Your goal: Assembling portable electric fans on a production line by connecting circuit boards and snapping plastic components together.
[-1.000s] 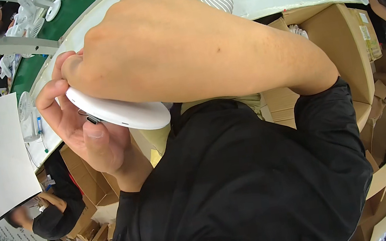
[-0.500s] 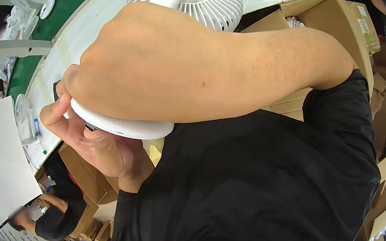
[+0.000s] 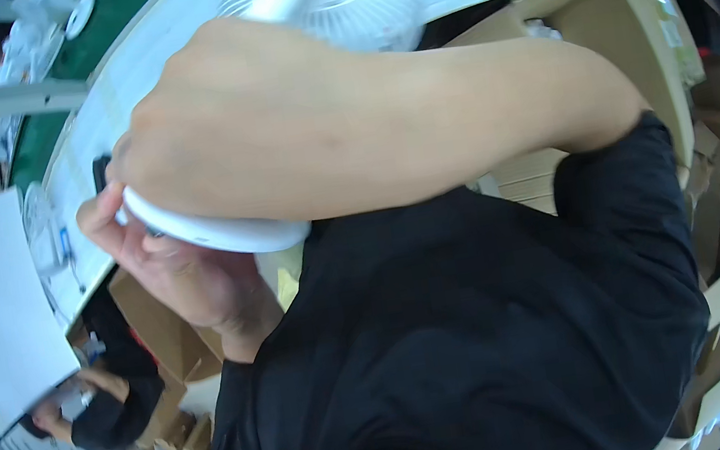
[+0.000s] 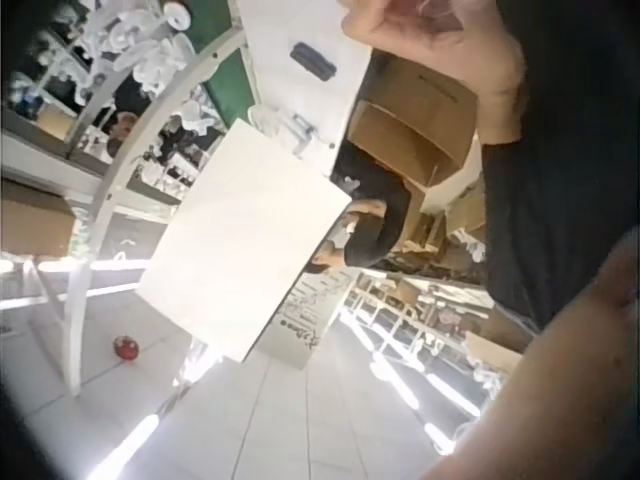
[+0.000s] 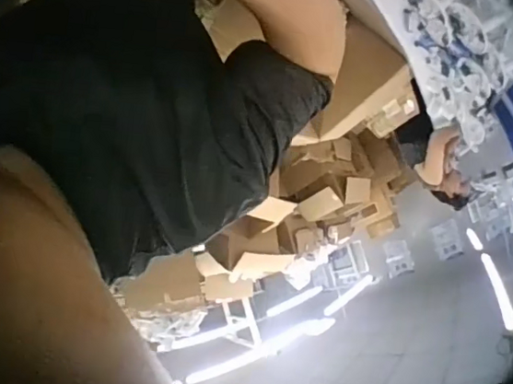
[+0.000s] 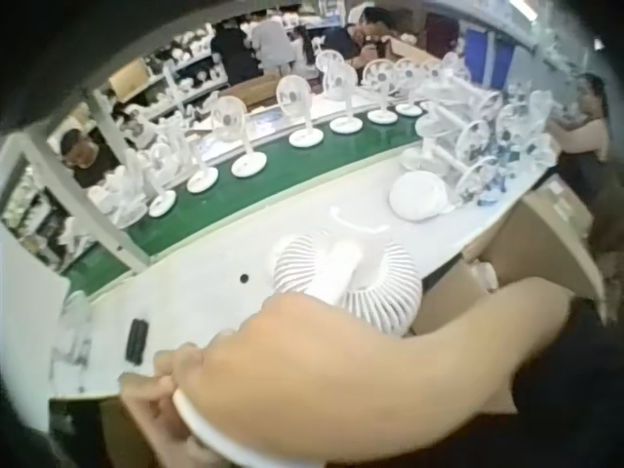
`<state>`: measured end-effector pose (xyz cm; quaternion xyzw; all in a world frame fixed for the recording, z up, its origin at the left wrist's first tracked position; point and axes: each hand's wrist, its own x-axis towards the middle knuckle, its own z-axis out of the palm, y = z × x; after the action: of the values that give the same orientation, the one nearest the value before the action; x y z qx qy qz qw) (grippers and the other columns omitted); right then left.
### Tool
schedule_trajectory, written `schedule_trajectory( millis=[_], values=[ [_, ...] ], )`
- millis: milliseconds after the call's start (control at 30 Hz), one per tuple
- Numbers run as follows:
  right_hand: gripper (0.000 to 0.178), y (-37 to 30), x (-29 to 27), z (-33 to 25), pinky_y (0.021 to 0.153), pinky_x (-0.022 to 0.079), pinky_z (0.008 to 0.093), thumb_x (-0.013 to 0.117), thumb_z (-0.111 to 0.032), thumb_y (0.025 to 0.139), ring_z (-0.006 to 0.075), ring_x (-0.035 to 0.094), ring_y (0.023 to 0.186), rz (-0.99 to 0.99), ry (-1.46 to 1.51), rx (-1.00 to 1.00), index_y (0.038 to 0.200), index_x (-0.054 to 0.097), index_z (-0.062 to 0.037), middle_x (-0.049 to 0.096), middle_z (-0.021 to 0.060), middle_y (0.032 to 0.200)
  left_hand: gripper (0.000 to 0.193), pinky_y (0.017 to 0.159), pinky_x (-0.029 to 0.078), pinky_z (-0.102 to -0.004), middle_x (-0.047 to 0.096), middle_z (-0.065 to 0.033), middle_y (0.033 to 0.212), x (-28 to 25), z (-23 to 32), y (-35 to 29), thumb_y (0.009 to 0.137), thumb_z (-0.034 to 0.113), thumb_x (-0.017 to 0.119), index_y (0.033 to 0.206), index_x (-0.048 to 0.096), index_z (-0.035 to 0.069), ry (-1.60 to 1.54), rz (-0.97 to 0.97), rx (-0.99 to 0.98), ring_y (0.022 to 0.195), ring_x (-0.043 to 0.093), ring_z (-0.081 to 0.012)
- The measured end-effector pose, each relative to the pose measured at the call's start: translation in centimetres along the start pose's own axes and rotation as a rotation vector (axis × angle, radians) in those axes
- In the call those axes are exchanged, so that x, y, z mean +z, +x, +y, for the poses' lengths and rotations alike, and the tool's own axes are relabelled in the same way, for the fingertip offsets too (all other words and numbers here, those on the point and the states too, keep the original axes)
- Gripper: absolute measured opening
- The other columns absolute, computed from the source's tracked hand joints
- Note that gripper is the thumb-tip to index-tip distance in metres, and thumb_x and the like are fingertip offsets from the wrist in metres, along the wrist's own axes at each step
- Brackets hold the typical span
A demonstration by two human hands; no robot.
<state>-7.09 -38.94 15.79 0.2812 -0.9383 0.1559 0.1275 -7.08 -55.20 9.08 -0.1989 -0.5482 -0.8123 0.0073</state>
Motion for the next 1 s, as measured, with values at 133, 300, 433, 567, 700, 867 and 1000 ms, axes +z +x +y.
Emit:
schedule_trajectory(
  millis=[133,300,433,567,700,867,1000],
  values=[
    [0.012,2.5,1.8,1.6,0.052,0.049,0.0364,0.063,-0.015,0.079,0.0258,0.062,0.054,0.103,0.016,-0.154,0.072,0.066,-0.006,0.069,0.0116,0.072,0.049,0.106,0.039,-0.0444,0.048,-0.0198,0.133,-1.6,1.8,1.3,0.084,0.017,0.062,0.129,0.042,0.009,0.145,0.101,-0.081,0.124,0.048,-0.0331],
    [0.015,6.5,4.2,5.2,0.058,0.047,0.0405,0.068,-0.019,0.07,0.0312,0.056,0.056,0.187,0.21,-0.201,0.07,0.062,-0.0053,0.064,0.0095,0.069,0.06,0.102,0.041,-0.036,0.048,-0.0205,0.133,-5.7,2.8,2.4,0.085,0.006,0.059,0.142,0.037,0.004,0.2,0.079,-0.178,0.12,0.049,-0.03],
    [0.019,7.5,5.7,7.7,0.065,0.05,0.0379,0.075,-0.006,0.062,0.028,0.057,0.062,0.041,0.516,-0.168,0.076,0.064,-0.0006,0.067,0.0122,0.075,0.051,0.089,0.046,-0.0275,0.054,-0.0191,0.122,-4.9,1.9,3.3,0.087,-0.005,0.055,0.136,0.042,0.003,0.245,0.105,-0.214,0.103,0.056,-0.0211],
    [0.022,7.4,10.3,8.1,0.068,0.052,0.0369,0.077,-0.001,0.061,0.0234,0.056,0.064,-0.037,0.791,-0.106,0.079,0.065,0.0011,0.07,0.0135,0.08,0.045,0.086,0.047,-0.0268,0.056,-0.0183,0.118,-4.6,0.6,1.6,0.088,-0.004,0.055,0.131,0.044,0.003,0.305,0.222,-0.159,0.101,0.056,-0.0199],
    [0.024,8.6,11.9,8.0,0.07,0.053,0.037,0.078,-0.001,0.061,0.0242,0.057,0.065,-0.038,0.885,-0.171,0.081,0.066,0.0016,0.071,0.0142,0.081,0.041,0.082,0.048,-0.0256,0.056,-0.0172,0.114,-4.6,0.5,1.8,0.088,-0.004,0.056,0.127,0.045,0.003,0.373,0.278,-0.111,0.098,0.056,-0.0191],
    [0.032,9.4,11.2,8.6,0.075,0.052,0.0371,0.078,-0.001,0.059,0.024,0.059,0.072,-0.092,0.868,-0.166,0.089,0.067,0.0006,0.071,0.0141,0.087,0.037,0.078,0.048,-0.0241,0.057,-0.0149,0.11,-4.7,0.7,2.9,0.089,-0.003,0.057,0.123,0.047,0.003,0.433,0.235,-0.036,0.092,0.056,-0.018],
    [0.047,9.9,10.5,9.4,0.084,0.051,0.0388,0.076,0.0,0.06,0.025,0.062,0.082,0.013,0.783,-0.177,0.106,0.067,-0.0011,0.07,0.0129,0.096,0.025,0.074,0.048,-0.0226,0.056,-0.0108,0.106,-7.5,1.3,5.0,0.089,-0.002,0.058,0.114,0.055,0.002,0.584,0.013,0.035,0.086,0.054,-0.0156]
  ],
)
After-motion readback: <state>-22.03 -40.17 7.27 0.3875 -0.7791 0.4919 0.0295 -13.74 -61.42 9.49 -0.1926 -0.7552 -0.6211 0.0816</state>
